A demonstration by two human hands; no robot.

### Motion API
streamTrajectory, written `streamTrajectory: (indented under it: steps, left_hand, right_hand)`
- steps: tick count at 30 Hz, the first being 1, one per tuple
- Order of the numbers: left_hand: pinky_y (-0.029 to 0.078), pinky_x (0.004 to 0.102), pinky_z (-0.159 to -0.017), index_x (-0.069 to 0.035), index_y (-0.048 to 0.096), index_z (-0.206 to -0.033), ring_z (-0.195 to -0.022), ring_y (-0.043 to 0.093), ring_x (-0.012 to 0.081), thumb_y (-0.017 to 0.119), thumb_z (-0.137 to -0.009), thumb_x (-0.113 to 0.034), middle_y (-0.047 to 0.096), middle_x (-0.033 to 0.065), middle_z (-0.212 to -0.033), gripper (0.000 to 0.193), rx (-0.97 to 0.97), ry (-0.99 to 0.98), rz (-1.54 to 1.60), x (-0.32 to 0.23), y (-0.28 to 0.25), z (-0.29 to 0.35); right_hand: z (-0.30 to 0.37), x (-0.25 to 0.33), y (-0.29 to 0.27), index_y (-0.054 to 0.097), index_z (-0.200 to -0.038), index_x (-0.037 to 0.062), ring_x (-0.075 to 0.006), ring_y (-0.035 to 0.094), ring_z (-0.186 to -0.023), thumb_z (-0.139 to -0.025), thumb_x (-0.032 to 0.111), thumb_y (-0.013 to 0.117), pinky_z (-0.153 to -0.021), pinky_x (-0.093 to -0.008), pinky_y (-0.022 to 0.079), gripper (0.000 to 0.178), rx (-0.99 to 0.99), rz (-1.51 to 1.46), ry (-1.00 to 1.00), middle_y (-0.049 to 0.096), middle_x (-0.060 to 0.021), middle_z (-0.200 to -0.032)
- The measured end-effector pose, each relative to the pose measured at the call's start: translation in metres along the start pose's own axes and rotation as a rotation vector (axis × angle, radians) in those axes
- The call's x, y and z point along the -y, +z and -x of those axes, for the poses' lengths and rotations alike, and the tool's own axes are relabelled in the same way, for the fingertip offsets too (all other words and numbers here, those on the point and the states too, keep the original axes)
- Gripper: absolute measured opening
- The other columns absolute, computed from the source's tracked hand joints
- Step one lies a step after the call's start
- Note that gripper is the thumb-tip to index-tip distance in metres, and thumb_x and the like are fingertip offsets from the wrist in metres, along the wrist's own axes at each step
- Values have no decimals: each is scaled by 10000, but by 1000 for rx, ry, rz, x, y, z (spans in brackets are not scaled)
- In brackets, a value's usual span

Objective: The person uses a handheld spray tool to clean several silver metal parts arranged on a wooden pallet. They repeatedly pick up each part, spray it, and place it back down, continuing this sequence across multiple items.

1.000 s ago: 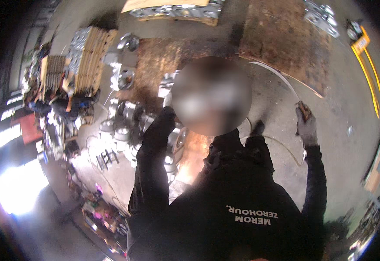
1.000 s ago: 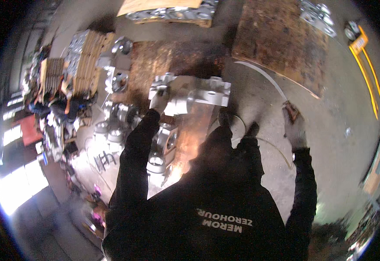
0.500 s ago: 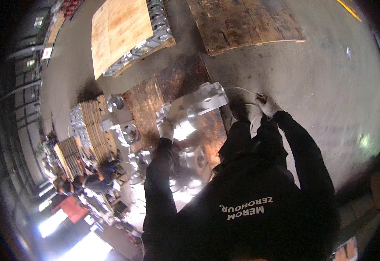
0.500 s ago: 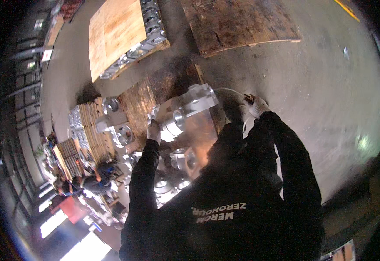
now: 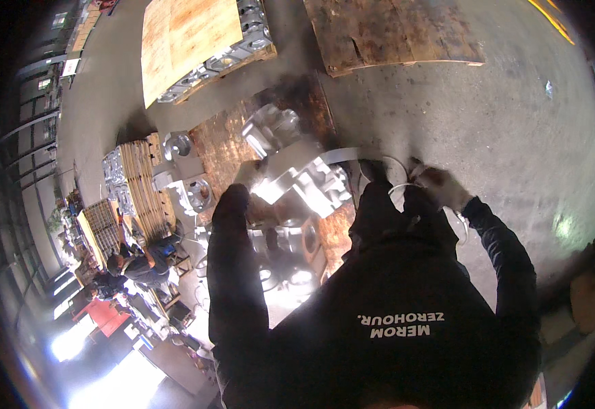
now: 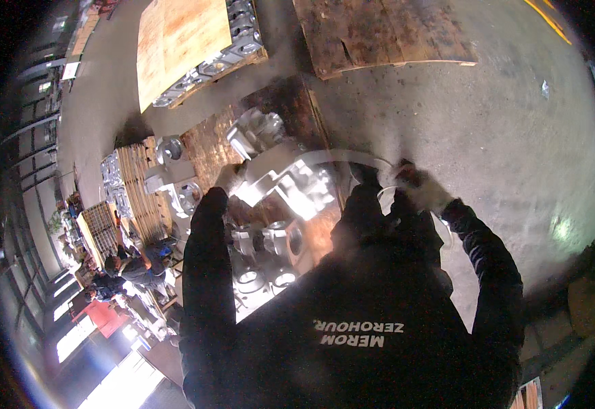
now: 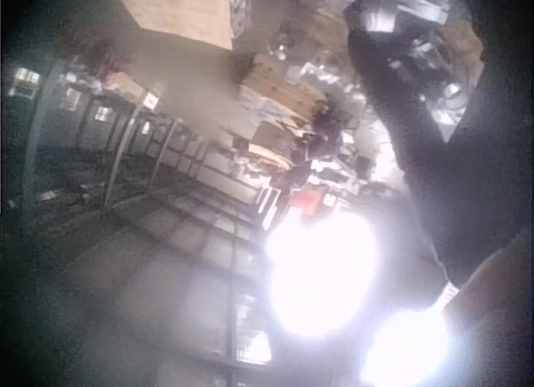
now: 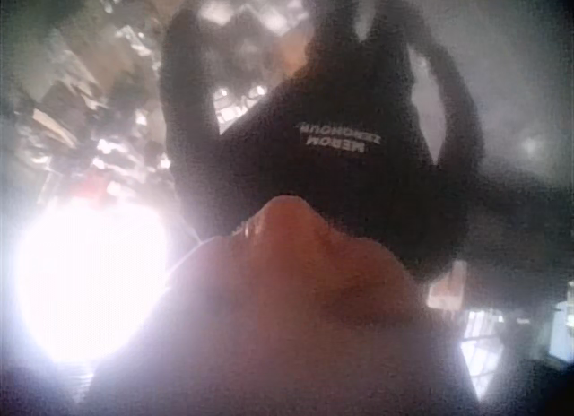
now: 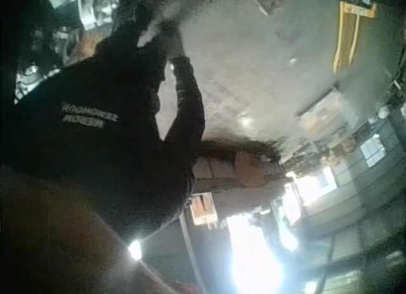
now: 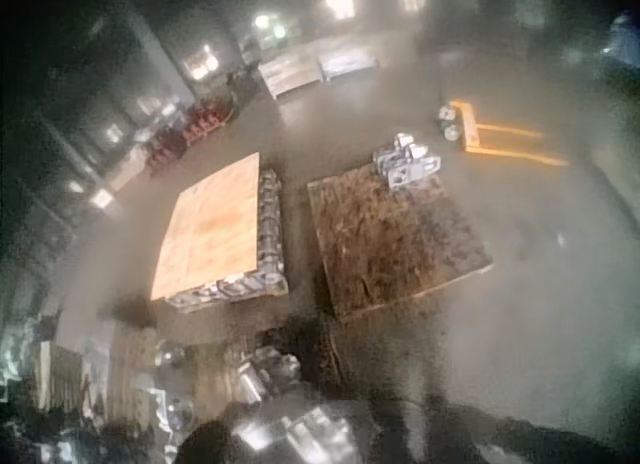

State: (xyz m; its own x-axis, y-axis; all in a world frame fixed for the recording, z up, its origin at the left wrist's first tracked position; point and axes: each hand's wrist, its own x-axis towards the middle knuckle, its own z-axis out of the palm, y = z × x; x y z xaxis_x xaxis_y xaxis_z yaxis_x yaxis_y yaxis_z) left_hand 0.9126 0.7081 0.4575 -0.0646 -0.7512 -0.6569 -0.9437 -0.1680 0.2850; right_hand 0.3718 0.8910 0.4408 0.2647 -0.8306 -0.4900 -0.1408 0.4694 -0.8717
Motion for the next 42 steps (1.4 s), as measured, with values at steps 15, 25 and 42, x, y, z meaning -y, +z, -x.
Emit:
streamTrajectory:
  steps: [15, 25, 42]
  left_hand:
    - [391, 458, -1071, 75, 160, -1470, -1306, 425, 428, 702, -758, -627, 369, 303, -1428, 1137, -407, -385, 29, -8, 50, 47]
    - [503, 389, -960, 162, 209, -1383, -1168, 592, 371, 750, -722, -616, 570, 264, -1283, 1155, -214, -506, -259, -32, 33, 38]
    - [497, 407, -988, 127, 284, -1328, -1187, 569, 382, 783, -685, -625, 519, 296, -1298, 1108, -324, -458, -275, 23, 54, 18]
  right_hand:
    - [-61, 5, -17, 634, -983, 32, -115, 558, -524, -960, 331, 612, -482, -287, 440, 301, 6, 223, -203, 612, -45, -691]
    - [-52, -61, 13, 615, -896, 40, -209, 610, -587, -932, 436, 616, -511, -364, 468, 398, 64, -99, 437, 614, -91, -657]
    - [-51, -76, 95, 637, -770, 47, -167, 580, -638, -878, 546, 639, -576, -316, 468, 510, 182, -303, 644, 583, -43, -650]
